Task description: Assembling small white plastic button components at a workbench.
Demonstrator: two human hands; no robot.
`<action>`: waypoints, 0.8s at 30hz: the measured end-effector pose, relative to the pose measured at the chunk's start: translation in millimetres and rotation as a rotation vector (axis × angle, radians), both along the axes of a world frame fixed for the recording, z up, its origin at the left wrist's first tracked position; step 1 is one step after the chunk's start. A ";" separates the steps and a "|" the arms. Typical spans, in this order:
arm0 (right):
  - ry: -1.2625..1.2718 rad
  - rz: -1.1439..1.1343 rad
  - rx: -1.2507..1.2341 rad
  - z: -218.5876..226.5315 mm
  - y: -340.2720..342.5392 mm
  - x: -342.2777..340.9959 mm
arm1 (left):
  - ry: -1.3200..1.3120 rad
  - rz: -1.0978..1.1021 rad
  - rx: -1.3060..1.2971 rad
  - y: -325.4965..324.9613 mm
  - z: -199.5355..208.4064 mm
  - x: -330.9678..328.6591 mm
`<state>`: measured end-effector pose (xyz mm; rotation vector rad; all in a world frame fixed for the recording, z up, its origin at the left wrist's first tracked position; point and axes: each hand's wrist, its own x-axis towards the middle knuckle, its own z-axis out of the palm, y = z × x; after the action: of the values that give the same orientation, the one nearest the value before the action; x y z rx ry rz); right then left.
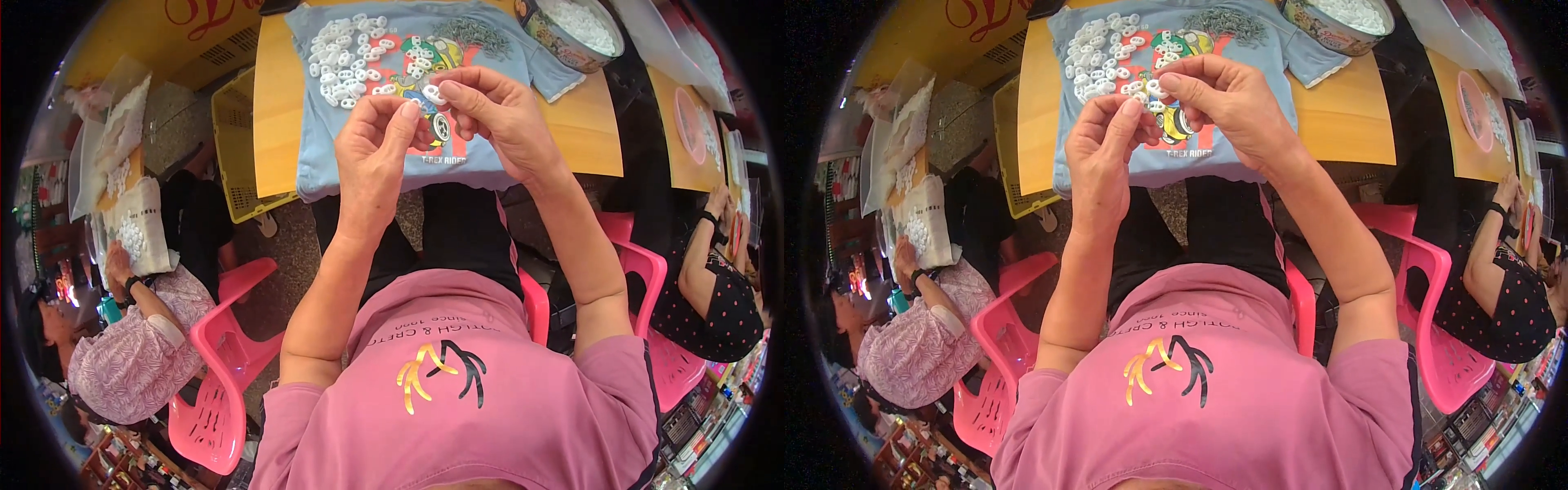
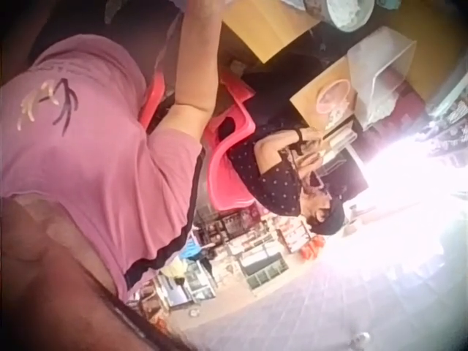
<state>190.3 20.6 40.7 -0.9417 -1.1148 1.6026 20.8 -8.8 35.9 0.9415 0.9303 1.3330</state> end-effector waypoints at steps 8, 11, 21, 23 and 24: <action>-0.017 -0.041 0.048 -0.1 -2.4 -1.1 | 0.020 -0.018 0.001 -1.5 -3.5 -2.0; -0.053 -0.052 0.080 1.4 -3.0 -3.1 | 0.018 -0.018 -0.004 -1.5 -2.2 -2.0; -0.211 -0.113 0.261 6.2 -8.3 -10.3 | 0.033 0.011 0.006 -1.8 0.2 0.0; -0.235 -0.121 0.281 6.3 -9.9 -12.7 | 0.030 0.014 0.008 -1.8 0.2 0.7; -0.258 -0.131 0.301 6.0 -10.1 -13.3 | 0.027 0.017 0.009 -1.9 0.1 0.8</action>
<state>177.0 10.6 46.7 -1.0132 -1.3961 1.1888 21.6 -10.7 36.0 0.9626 0.9553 1.3430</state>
